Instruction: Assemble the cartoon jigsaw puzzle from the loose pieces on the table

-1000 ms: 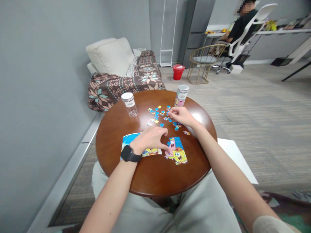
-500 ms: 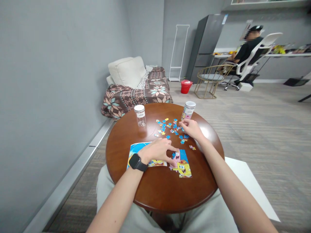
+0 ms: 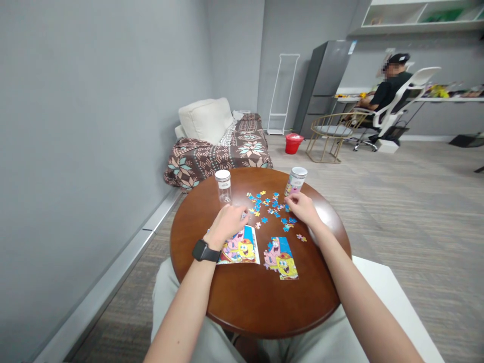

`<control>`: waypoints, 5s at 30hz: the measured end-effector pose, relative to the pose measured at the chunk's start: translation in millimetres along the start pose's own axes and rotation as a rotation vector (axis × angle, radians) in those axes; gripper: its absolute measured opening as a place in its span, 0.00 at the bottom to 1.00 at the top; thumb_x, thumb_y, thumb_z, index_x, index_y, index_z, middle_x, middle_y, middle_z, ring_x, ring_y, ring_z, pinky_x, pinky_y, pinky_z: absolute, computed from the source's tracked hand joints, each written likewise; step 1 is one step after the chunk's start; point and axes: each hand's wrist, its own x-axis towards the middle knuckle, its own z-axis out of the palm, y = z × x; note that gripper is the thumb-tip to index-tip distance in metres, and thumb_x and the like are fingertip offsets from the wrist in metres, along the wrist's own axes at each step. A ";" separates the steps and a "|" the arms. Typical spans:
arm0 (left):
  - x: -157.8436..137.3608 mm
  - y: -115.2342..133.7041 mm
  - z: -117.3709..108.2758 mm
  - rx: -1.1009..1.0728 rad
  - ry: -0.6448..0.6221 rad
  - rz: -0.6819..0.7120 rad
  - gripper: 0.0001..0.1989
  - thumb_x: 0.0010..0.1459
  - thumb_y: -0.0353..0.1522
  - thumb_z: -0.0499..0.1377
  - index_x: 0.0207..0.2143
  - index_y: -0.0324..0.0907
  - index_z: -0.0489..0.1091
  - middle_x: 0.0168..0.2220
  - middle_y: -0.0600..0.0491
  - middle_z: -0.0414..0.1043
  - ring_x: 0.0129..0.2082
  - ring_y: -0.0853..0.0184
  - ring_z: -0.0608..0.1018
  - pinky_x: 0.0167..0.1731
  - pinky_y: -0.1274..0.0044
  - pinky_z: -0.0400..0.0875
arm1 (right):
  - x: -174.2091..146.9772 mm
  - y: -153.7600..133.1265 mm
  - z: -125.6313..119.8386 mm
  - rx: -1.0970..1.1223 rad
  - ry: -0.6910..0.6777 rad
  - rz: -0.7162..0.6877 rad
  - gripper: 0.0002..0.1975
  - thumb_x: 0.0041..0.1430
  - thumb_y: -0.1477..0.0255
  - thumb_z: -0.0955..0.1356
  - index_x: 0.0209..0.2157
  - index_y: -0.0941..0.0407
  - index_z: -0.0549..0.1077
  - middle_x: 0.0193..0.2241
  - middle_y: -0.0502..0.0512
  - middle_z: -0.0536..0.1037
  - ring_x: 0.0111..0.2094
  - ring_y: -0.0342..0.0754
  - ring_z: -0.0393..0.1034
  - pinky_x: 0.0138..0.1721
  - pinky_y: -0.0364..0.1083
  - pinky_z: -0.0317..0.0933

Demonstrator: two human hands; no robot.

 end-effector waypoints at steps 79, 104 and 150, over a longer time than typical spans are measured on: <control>1.1 -5.4 4.0 -0.214 -0.128 0.107 0.10 0.63 0.37 0.54 0.37 0.41 0.72 0.32 0.52 0.73 0.33 0.63 0.74 0.34 0.75 0.65 | -25.1 -41.2 24.3 0.165 -0.496 -0.628 0.02 0.55 0.72 0.72 0.32 0.56 0.77 0.37 0.56 0.74 0.41 0.51 0.70 0.47 0.51 0.64; 2.0 -0.4 1.6 -0.241 -0.106 0.122 0.10 0.63 0.36 0.54 0.36 0.41 0.72 0.31 0.52 0.71 0.32 0.64 0.72 0.35 0.74 0.64 | -26.6 -54.6 13.7 0.584 -0.777 -0.379 0.09 0.56 0.66 0.70 0.32 0.58 0.77 0.30 0.53 0.78 0.32 0.46 0.72 0.37 0.46 0.67; 3.5 7.2 -7.5 -0.458 0.040 0.444 0.06 0.61 0.30 0.60 0.35 0.42 0.79 0.34 0.53 0.74 0.34 0.69 0.75 0.37 0.78 0.67 | -26.1 -49.4 17.4 0.952 -0.843 0.075 0.15 0.46 0.69 0.77 0.33 0.58 0.72 0.29 0.50 0.78 0.31 0.43 0.73 0.35 0.43 0.66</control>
